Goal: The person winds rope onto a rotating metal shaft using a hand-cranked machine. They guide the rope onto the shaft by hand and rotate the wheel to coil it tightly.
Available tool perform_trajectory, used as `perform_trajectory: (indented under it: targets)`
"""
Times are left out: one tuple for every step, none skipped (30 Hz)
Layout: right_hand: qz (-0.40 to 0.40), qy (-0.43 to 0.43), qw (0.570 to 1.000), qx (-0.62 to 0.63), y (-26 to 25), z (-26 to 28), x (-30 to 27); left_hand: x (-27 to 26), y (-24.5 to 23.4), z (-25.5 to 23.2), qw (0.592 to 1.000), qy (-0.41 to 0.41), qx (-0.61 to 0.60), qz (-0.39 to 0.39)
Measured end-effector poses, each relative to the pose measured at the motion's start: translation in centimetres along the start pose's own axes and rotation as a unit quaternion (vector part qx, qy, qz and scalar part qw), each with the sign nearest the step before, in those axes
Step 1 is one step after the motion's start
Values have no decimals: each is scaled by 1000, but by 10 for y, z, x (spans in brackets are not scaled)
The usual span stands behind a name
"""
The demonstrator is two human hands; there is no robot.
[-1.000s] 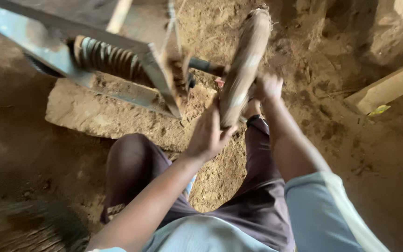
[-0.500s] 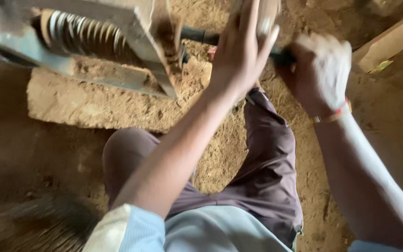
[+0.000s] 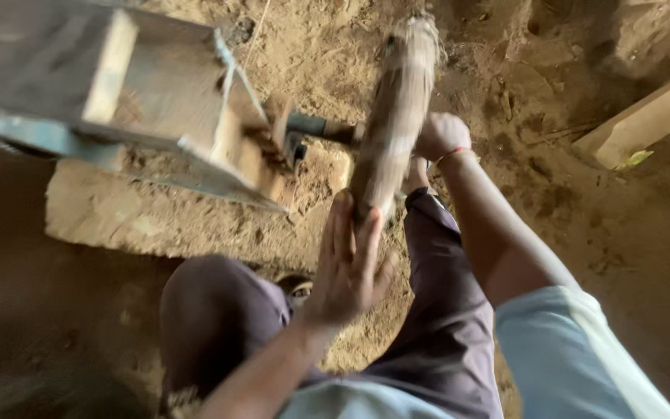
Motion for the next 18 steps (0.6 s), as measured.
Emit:
perform_trajectory:
  targets:
    - [12, -5, 1000, 11, 5, 11, -19, -10, 5, 6, 1000, 17, 4, -17]
    - [27, -3, 999, 31, 7, 22, -37, -12, 10, 16, 999, 36, 8, -33]
    - [44, 1, 997, 57, 5, 34, -58, -10, 13, 23, 997, 55, 12, -49]
    - [67, 6, 994, 84, -5, 51, -86, -10, 19, 26, 998, 38, -11, -47]
    - [89, 10, 990, 113, -19, 68, -114, -4, 26, 28, 998, 20, -34, -46]
    - [106, 12, 985, 139, -41, 81, -141, 12, 32, 32, 998, 15, -31, -51]
    - [117, 10, 981, 155, -66, 94, -164, 34, 38, 37, 998, 10, -27, -56]
    - [120, 2, 979, 163, -96, 104, -179, 56, 39, 37, 996, 21, 0, -92]
    - [119, -16, 980, 159, -127, 114, -190, 80, 41, 39, 991, 32, 26, -128]
    - [109, -7, 985, 133, -156, 118, -197, 110, 57, 58, 997, -45, 3, -64]
    - [99, 2, 989, 107, -183, 122, -202, 143, 74, 78, 993, -119, -23, 5]
    - [85, 8, 993, 80, -206, 127, -205, 184, 83, 92, 989, -140, 25, 40]
    - [63, 0, 995, 82, -227, 131, -207, 203, 91, 100, 981, -161, 73, 75]
    - [39, -10, 996, 84, -248, 130, -204, 214, 90, 103, 982, -168, 72, 36]
    - [14, -21, 996, 86, -263, 129, -201, 227, 89, 104, 982, -176, 71, -3]
    - [-51, -30, 996, 71, -276, 132, -199, 239, 85, 106, 980, -180, 73, -39]
    - [-117, -38, 991, 56, -285, 133, -198, 251, 81, 108, 977, -184, 74, -75]
    - [-167, -41, 984, 47, -286, 132, -204, 245, 82, 109, 973, -197, 74, -96]
Point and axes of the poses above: each hand's wrist, its own x-axis towards the middle knuckle, its own y-axis out of the palm, z = x × y, the point moved 7 cm from there along x, towards the middle knuckle
